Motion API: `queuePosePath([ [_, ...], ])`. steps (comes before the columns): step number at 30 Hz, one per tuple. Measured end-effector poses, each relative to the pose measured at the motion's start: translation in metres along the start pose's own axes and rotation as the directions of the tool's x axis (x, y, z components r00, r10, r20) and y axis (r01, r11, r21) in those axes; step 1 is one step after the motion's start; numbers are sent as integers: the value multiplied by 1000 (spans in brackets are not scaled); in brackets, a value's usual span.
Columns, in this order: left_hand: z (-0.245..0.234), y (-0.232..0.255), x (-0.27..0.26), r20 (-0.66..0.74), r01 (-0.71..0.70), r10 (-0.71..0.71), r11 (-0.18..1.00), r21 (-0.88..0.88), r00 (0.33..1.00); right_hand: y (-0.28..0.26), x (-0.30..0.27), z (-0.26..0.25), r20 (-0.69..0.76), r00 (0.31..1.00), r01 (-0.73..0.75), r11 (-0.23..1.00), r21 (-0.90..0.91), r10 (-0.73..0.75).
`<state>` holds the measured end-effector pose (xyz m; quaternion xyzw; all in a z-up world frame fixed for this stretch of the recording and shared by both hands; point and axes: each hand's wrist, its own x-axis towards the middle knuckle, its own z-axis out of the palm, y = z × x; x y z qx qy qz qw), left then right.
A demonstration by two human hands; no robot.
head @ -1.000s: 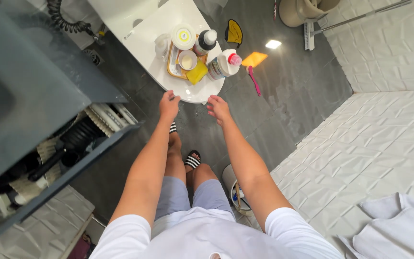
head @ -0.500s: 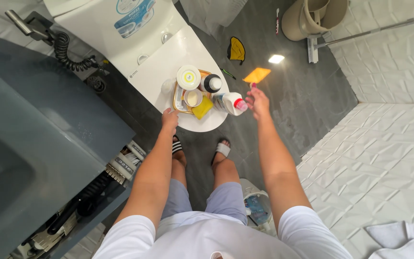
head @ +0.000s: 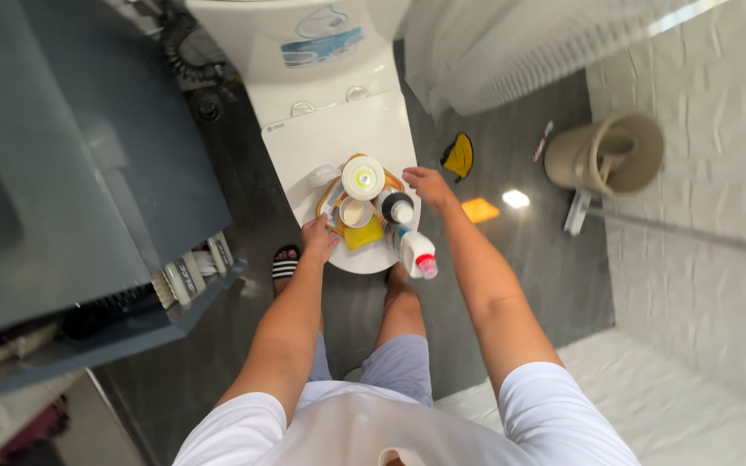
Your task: Cleaning and wiping a bathroom sink, faucet, and surrounding area.
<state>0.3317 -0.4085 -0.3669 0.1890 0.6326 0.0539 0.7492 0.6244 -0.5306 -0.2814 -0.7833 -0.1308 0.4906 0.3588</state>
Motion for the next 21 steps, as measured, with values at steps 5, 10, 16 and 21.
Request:
queuePosePath([
  [5,19,-22,-6,-214,-84,52,987,-140,976,30,65,18,81,996,43,981,-189,-28],
  [10,35,-23,-26,-372,-180,141,981,-72,918,-12,34,27,-8,994,95,888,-450,-110],
  [16,32,-17,-29,-362,-162,133,986,-51,923,0,48,27,-31,992,92,880,-467,-120],
  [21,29,-26,-9,-295,-153,122,985,-84,948,4,77,14,81,996,55,986,-157,-43],
])
